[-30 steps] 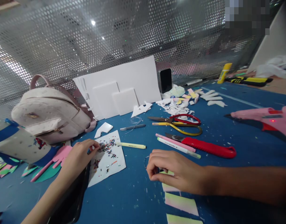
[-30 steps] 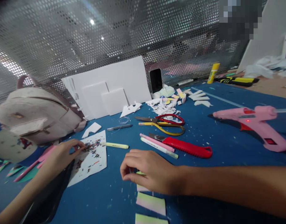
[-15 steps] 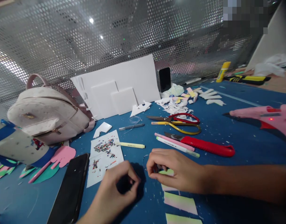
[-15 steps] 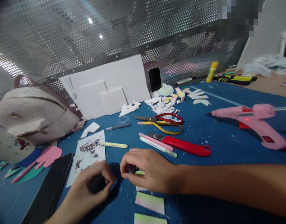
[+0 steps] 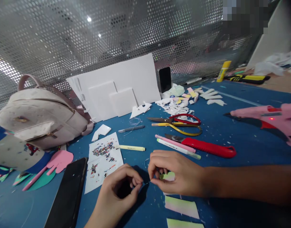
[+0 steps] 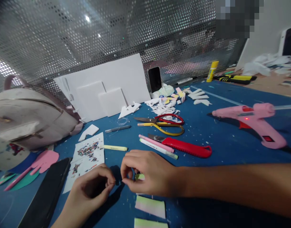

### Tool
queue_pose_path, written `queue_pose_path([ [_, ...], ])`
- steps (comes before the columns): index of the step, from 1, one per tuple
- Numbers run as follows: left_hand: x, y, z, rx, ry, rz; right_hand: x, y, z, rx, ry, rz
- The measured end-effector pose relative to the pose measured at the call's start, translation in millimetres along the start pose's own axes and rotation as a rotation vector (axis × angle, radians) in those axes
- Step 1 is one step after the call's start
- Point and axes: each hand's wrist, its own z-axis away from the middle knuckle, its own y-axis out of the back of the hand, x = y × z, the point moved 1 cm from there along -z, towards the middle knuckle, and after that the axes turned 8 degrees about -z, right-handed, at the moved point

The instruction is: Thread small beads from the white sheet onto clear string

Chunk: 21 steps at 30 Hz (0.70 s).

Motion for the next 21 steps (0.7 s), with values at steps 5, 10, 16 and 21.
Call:
queue_pose_path([
  [5, -0.1, -1.1, 1.0, -0.005, 0.058, 0.043, 0.5, 0.2, 1.2, 0.007, 0.003, 0.01],
  [10, 1.9, -1.5, -0.2, -0.005, 0.069, 0.038, -0.1, 0.3, -0.3, -0.002, -0.002, 0.019],
  [16, 0.2, -1.7, 1.3, -0.017, 0.081, 0.032, -0.9, 0.2, -0.7, 0.0, -0.008, 0.024],
  [21, 0.6, -1.6, 2.3, -0.033, 0.093, 0.027, -0.2, 0.4, 0.0, -0.009, -0.008, 0.035],
])
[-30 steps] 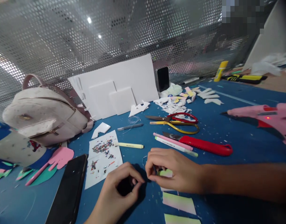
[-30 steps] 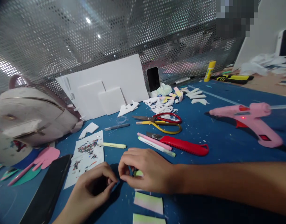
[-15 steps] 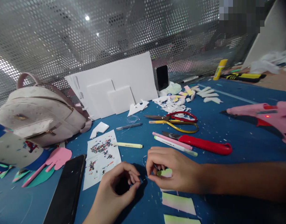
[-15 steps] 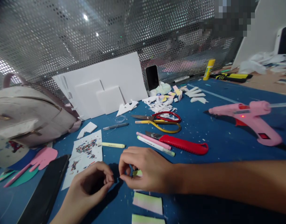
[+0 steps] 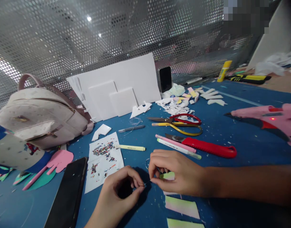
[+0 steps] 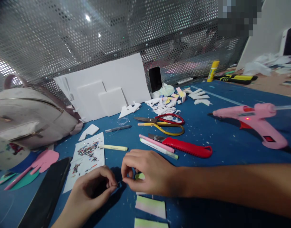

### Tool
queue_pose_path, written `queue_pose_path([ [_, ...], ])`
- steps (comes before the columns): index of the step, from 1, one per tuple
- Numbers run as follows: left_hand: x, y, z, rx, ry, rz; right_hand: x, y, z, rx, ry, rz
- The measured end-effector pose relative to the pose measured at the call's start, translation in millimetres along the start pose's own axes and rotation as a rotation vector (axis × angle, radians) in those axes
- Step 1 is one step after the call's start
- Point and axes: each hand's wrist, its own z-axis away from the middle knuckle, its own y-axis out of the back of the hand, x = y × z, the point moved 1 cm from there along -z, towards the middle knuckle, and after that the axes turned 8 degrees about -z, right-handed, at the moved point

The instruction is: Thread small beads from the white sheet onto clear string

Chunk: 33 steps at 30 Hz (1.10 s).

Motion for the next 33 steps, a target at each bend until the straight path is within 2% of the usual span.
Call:
queue_pose_path([
  [4, 0.6, 1.0, -0.6, -0.029, -0.009, -0.032, 1.4, -0.3, 0.8, -0.021, 0.027, 0.013],
  [15, 1.9, 1.7, -3.2, 0.001, -0.099, -0.07, -1.4, -0.7, 0.4, -0.034, 0.078, 0.054],
  [33, -3.7, 0.6, -0.1, -0.006, -0.016, -0.036, 1.4, -1.5, 0.8, -0.044, 0.054, 0.085],
])
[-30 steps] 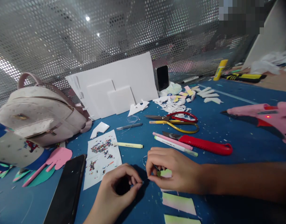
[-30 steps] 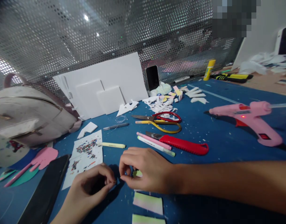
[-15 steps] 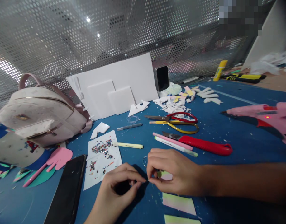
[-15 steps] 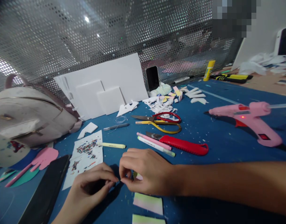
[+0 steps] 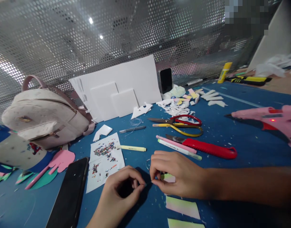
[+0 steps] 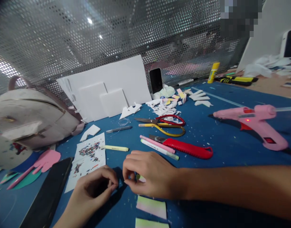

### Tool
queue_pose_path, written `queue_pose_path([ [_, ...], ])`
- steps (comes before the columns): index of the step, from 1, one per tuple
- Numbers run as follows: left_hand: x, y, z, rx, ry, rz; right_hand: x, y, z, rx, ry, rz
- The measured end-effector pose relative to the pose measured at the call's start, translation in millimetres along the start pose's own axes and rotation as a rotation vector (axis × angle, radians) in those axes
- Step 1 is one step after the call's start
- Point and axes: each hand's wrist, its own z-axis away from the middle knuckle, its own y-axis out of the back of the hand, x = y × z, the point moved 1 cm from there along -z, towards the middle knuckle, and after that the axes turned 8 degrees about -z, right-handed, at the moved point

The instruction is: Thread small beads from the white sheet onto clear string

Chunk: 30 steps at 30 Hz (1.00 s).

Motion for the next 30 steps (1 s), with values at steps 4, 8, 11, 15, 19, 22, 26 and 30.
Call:
queue_pose_path([
  [4, 1, -0.7, -1, 0.005, -0.006, 0.01, 0, 0, 0, -0.011, -0.003, 0.002],
  [8, 4, -2.9, 0, -0.015, -0.005, -0.007, -1, -1, 1, -0.035, 0.029, 0.003],
  [11, 5, -6.0, 1, -0.026, -0.001, -0.002, 0, -3, 2, -0.064, 0.076, 0.013],
  [15, 6, -9.5, 2, -0.007, 0.052, 0.083, -1, -3, 2, -0.076, 0.12, 0.045],
  [19, 6, -11.1, 4, -0.023, 0.116, 0.148, -2, -2, 2, -0.077, 0.099, 0.059],
  [22, 5, -11.3, 6, -0.012, 0.115, 0.142, -3, -3, 1, -0.085, 0.123, 0.083],
  [26, 4, -11.7, 7, -0.015, 0.099, 0.115, -2, -3, 2, -0.069, 0.139, 0.123],
  [30, 4, -10.2, 7, -0.011, -0.017, 0.02, -4, 2, 2, 0.055, -0.009, 0.102],
])
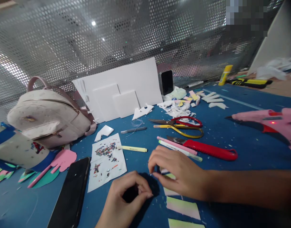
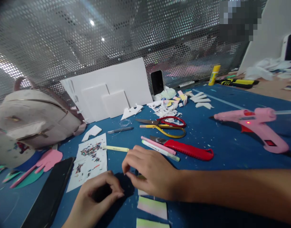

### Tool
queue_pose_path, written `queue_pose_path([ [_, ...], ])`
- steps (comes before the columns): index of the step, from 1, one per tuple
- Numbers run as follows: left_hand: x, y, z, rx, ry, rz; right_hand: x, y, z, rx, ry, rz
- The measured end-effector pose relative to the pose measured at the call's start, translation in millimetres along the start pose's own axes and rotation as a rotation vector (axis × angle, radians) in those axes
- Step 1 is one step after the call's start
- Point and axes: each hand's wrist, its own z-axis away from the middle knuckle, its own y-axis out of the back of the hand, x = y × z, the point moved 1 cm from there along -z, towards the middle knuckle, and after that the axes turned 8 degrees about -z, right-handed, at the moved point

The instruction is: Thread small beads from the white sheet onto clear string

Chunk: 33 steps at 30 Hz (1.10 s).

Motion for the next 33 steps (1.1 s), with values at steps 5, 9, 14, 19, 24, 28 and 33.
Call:
queue_pose_path([
  [5, 2, 1.9, 1, 0.012, -0.073, -0.086, -3, 3, -2, -0.047, 0.059, -0.045],
  [9, 4, 2.9, 1, 0.046, -0.038, -0.085, 0, 0, -1, -0.15, 0.149, -0.071],
  [14, 3, 3.7, 1, 0.054, -0.05, -0.105, 5, -1, 0, -0.153, 0.161, -0.054],
  [19, 4, 2.9, 3, 0.042, -0.109, -0.114, 7, -1, 0, -0.16, 0.156, -0.043],
  [24, 11, 35.8, -6, -0.05, -0.261, -0.232, 6, -1, 0, -0.146, 0.136, -0.045],
  [28, -12, 102.2, -19, 0.018, -0.155, -0.561, 4, 1, -1, -0.15, 0.06, -0.098],
  [33, -60, 161.6, -26, -0.073, 0.064, -0.885, 4, 1, -2, -0.146, 0.059, -0.114],
])
